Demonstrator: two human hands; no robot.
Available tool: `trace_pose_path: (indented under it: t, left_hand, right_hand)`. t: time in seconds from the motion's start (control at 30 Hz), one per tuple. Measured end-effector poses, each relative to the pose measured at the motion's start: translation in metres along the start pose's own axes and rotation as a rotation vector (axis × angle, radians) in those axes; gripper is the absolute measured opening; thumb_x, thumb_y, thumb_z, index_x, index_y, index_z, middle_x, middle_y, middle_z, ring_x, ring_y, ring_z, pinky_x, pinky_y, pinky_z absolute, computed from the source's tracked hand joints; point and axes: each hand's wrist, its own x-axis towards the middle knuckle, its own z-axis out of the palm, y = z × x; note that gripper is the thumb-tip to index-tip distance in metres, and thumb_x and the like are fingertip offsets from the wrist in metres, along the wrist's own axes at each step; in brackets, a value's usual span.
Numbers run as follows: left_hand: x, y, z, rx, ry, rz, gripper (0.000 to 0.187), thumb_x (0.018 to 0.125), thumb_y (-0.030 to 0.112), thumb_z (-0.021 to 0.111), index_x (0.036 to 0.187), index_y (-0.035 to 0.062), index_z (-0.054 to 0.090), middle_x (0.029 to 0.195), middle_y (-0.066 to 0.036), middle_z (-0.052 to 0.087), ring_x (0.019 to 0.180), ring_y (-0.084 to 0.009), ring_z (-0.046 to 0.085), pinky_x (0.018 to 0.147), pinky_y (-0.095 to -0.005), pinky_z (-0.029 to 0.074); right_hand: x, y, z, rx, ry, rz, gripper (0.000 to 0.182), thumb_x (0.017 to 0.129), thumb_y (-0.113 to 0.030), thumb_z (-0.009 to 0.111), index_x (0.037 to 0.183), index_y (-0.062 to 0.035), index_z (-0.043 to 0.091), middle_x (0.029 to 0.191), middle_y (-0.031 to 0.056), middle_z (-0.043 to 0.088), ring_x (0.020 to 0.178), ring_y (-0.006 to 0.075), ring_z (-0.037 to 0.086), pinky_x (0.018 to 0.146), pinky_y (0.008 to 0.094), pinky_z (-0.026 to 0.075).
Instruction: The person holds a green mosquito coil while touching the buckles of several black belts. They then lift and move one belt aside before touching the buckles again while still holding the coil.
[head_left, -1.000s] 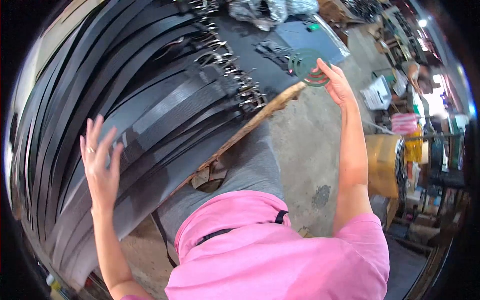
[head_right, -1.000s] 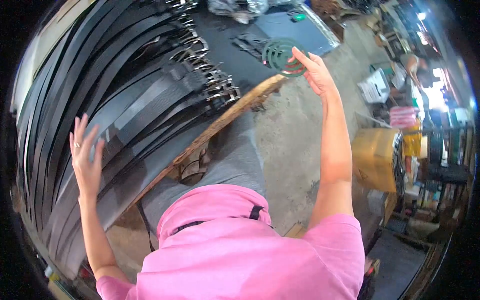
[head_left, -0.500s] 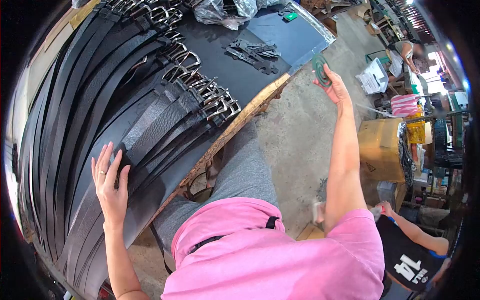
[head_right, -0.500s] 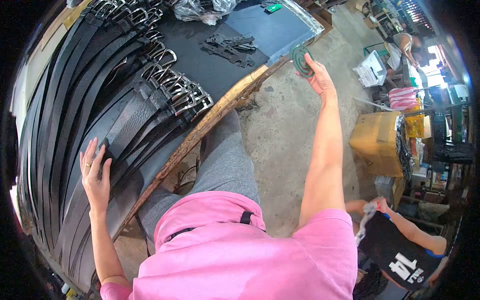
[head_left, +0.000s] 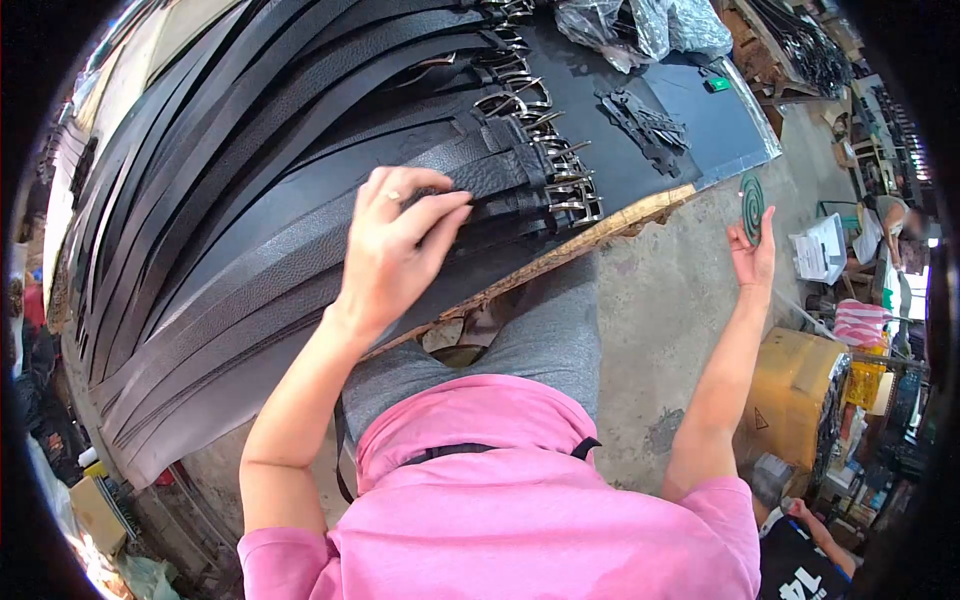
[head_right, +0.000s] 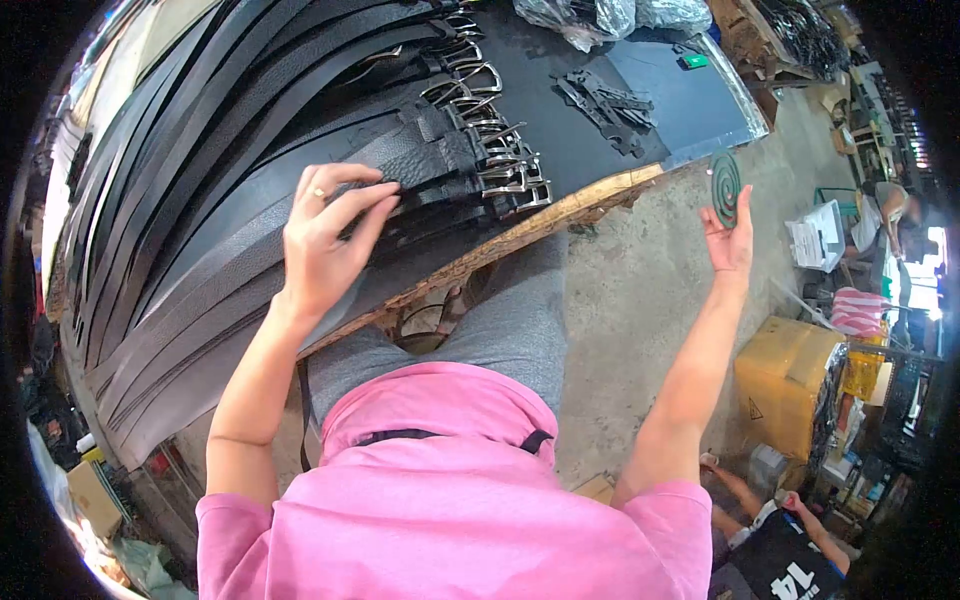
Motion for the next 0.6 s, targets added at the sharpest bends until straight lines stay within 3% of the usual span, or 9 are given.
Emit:
trace_pose_path:
  t: [0.03,0.07,0.13,0.17,0.27,0.3,0.43,0.53,0.6]
  left_hand:
    - [0.005,0.002,0.009,-0.026,0.029,0.039,0.019,0.072,0.003,0.077,0.09,0.0063,0.071,0.094,-0.007,0.062,0.087,-0.0256,0.058,0.079,-0.0365,0.046]
    - [0.009,0.003,0.019,-0.051,0.057,0.078,0.02,0.07,0.004,0.077,0.088,0.0058,0.07,0.089,-0.006,0.059,0.083,-0.0251,0.055,0.073,-0.0366,0.044]
    - [0.013,0.007,0.031,-0.097,0.075,0.013,0.022,0.068,0.007,0.079,0.088,0.0048,0.069,0.087,-0.006,0.057,0.084,-0.0252,0.054,0.075,-0.0365,0.044]
    - [0.016,0.009,0.035,-0.097,0.08,-0.013,0.023,0.068,0.008,0.079,0.088,0.0044,0.069,0.087,-0.006,0.057,0.084,-0.0252,0.054,0.075,-0.0364,0.044]
    - [0.023,0.014,0.04,-0.059,0.077,-0.055,0.022,0.068,0.01,0.08,0.088,0.0048,0.07,0.085,-0.005,0.055,0.085,-0.0238,0.054,0.076,-0.0358,0.042]
    - [0.024,0.016,0.039,-0.026,0.063,-0.061,0.022,0.069,0.011,0.08,0.089,0.0055,0.071,0.085,-0.005,0.056,0.085,-0.023,0.054,0.076,-0.0351,0.042]
    - [0.024,0.024,0.045,0.033,0.08,-0.102,0.017,0.072,0.01,0.078,0.087,0.0063,0.071,0.083,-0.004,0.056,0.083,-0.0212,0.055,0.075,-0.0339,0.041]
    - [0.023,0.02,0.051,-0.053,0.084,-0.158,0.013,0.073,0.007,0.076,0.085,0.0044,0.07,0.085,-0.005,0.058,0.076,-0.0198,0.056,0.072,-0.032,0.043]
    - [0.022,0.021,0.052,-0.141,0.083,-0.215,0.01,0.076,0.006,0.074,0.084,0.0026,0.069,0.086,-0.006,0.059,0.073,-0.0182,0.056,0.071,-0.0302,0.044]
  right_hand:
    - [-0.008,0.003,0.011,0.04,0.002,0.006,0.028,0.096,-0.032,0.061,0.098,-0.0043,0.062,0.082,0.0041,0.063,0.052,0.0093,0.04,0.066,0.0294,0.042]
    - [-0.015,0.007,0.023,0.056,0.045,0.001,0.027,0.096,-0.031,0.062,0.098,-0.0041,0.062,0.082,0.0041,0.063,0.052,0.0091,0.04,0.066,0.0294,0.042]
    - [-0.03,0.016,0.048,0.095,0.132,-0.006,0.026,0.095,-0.029,0.063,0.098,-0.0037,0.062,0.08,0.0042,0.063,0.052,0.0088,0.04,0.066,0.0295,0.042]
    - [-0.037,0.016,0.057,0.106,0.043,0.031,0.021,0.094,-0.024,0.065,0.096,-0.0032,0.064,0.083,0.0061,0.065,0.055,0.0102,0.046,0.069,0.0309,0.045]
    - [-0.053,0.026,0.092,0.084,0.108,0.07,0.017,0.093,-0.019,0.066,0.094,-0.0028,0.065,0.088,0.0101,0.067,0.063,0.0129,0.054,0.074,0.0339,0.048]
    - [-0.056,0.028,0.104,0.093,0.056,0.081,0.017,0.093,-0.019,0.065,0.091,-0.0028,0.065,0.092,0.0129,0.067,0.069,0.016,0.059,0.077,0.0375,0.049]
    - [-0.046,0.057,0.128,0.322,-0.205,0.128,0.021,0.095,-0.023,0.061,0.091,-0.0034,0.065,0.088,0.014,0.066,0.068,0.0161,0.059,0.077,0.0377,0.048]
    - [-0.045,0.069,0.159,0.428,-0.289,0.159,0.018,0.095,-0.02,0.06,0.091,-0.0037,0.064,0.089,0.0138,0.066,0.065,0.0156,0.057,0.077,0.0369,0.048]
    - [-0.048,0.072,0.18,0.331,-0.244,0.112,0.014,0.094,-0.015,0.061,0.094,-0.002,0.066,0.094,0.0137,0.068,0.075,0.019,0.065,0.079,0.0392,0.05]
